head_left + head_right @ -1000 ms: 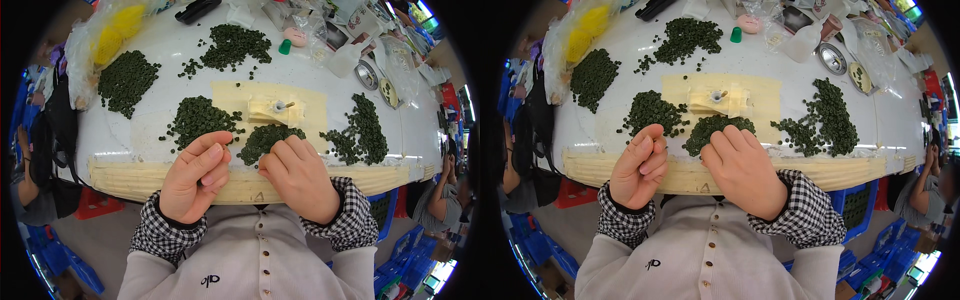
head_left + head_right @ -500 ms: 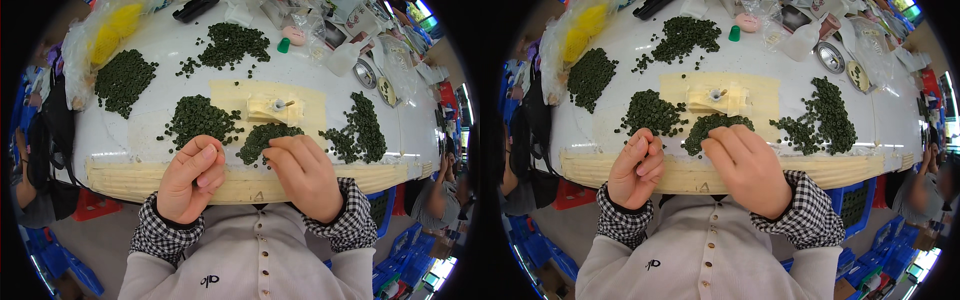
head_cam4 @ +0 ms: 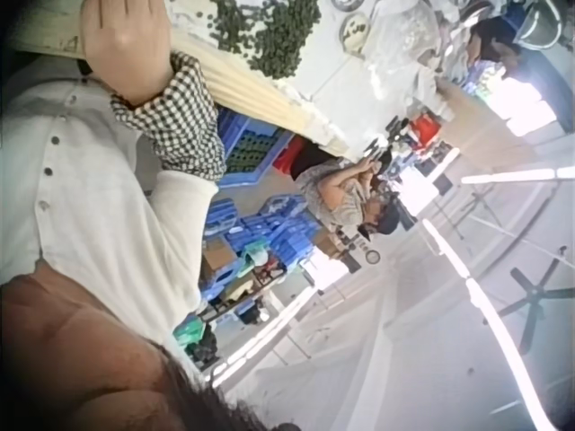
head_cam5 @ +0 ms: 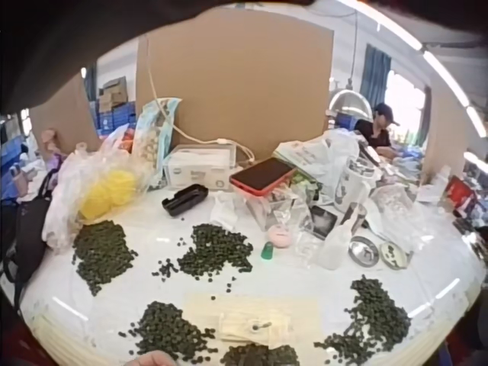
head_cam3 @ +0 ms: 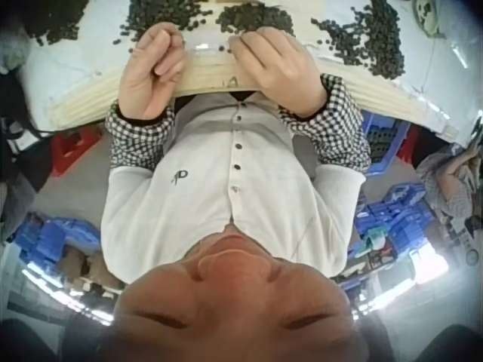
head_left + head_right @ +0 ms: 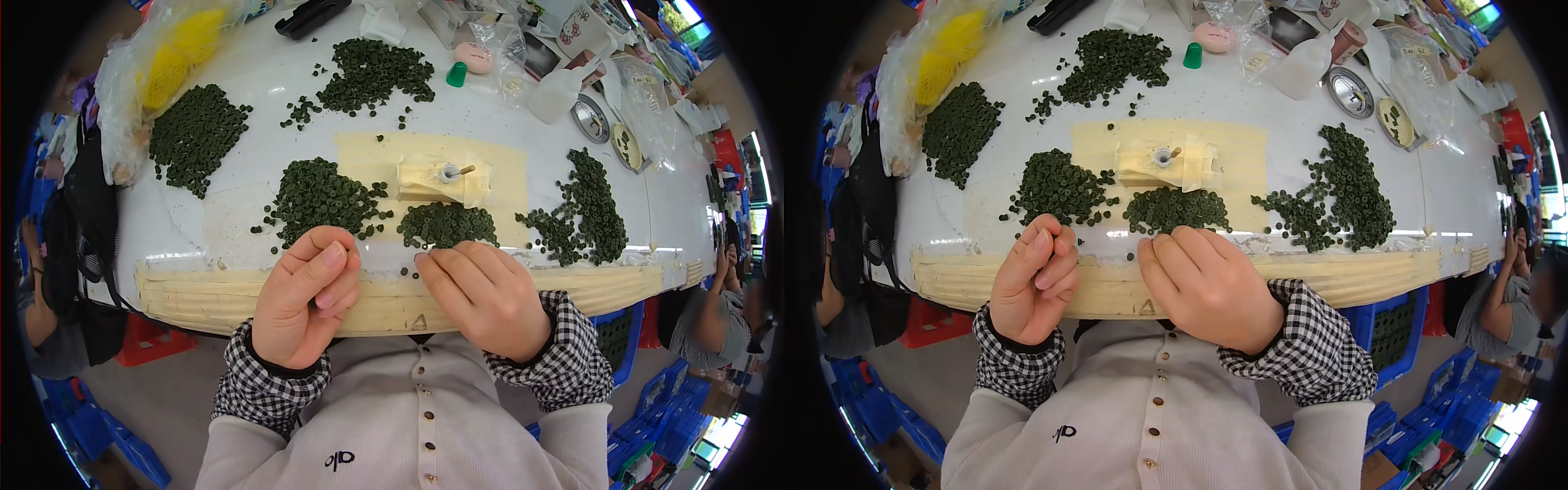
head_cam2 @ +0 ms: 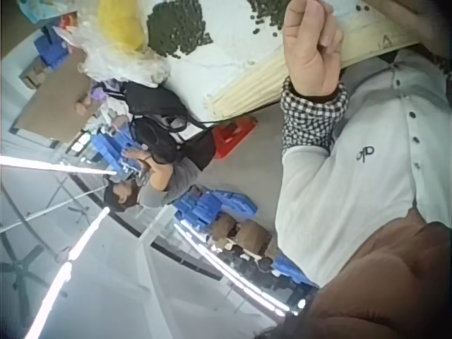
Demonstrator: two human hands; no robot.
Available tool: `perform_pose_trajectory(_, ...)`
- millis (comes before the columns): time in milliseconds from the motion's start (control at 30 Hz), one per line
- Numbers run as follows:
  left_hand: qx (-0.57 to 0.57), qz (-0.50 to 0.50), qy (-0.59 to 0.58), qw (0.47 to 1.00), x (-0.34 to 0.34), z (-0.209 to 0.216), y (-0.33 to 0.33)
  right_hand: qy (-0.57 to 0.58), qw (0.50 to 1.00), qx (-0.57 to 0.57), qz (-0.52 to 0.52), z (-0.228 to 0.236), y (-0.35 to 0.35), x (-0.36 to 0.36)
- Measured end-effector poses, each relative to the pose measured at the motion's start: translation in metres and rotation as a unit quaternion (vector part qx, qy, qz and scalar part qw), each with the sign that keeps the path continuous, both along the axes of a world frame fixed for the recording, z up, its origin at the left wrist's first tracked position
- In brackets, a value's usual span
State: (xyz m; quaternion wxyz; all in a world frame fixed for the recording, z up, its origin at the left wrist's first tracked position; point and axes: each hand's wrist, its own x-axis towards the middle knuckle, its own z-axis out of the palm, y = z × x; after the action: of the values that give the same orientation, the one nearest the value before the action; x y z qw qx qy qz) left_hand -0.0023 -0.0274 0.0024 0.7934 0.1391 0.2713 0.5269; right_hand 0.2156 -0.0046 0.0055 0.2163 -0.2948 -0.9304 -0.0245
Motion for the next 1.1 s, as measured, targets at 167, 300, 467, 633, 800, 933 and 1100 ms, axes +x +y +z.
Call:
perform_pose_trajectory(167,-0.006,-0.036,-0.019,0.999,0.009,0.001,0.001,0.108,0.993,-0.031,-0.024,-0.005,0.005,0.011)
perform_pose_trajectory(300,-0.012,-0.038,-0.004,0.999,0.012,0.003,0.002,0.180,0.979,-0.073,-0.056,-0.005,0.006,0.012)
perform_pose_trajectory(467,-0.022,-0.032,0.018,0.999,0.018,0.004,0.002,0.279,0.923,-0.249,-0.090,0.003,0.004,0.018)
perform_pose_trajectory(633,-0.032,-0.055,0.051,0.997,0.030,0.006,0.003,0.396,0.789,-0.454,-0.116,0.004,0.000,0.021)
perform_pose_trajectory(800,-0.027,-0.068,0.053,0.996,0.041,0.005,0.007,0.467,0.719,-0.506,-0.097,-0.002,0.002,0.021)
perform_pose_trajectory(933,-0.022,-0.063,0.050,0.996,0.043,0.003,0.007,0.474,0.658,-0.579,-0.085,0.004,0.005,0.025)
perform_pose_trajectory(1100,-0.027,-0.056,0.076,0.995,0.050,0.005,0.008,0.493,0.606,-0.619,-0.077,0.011,0.005,0.026)
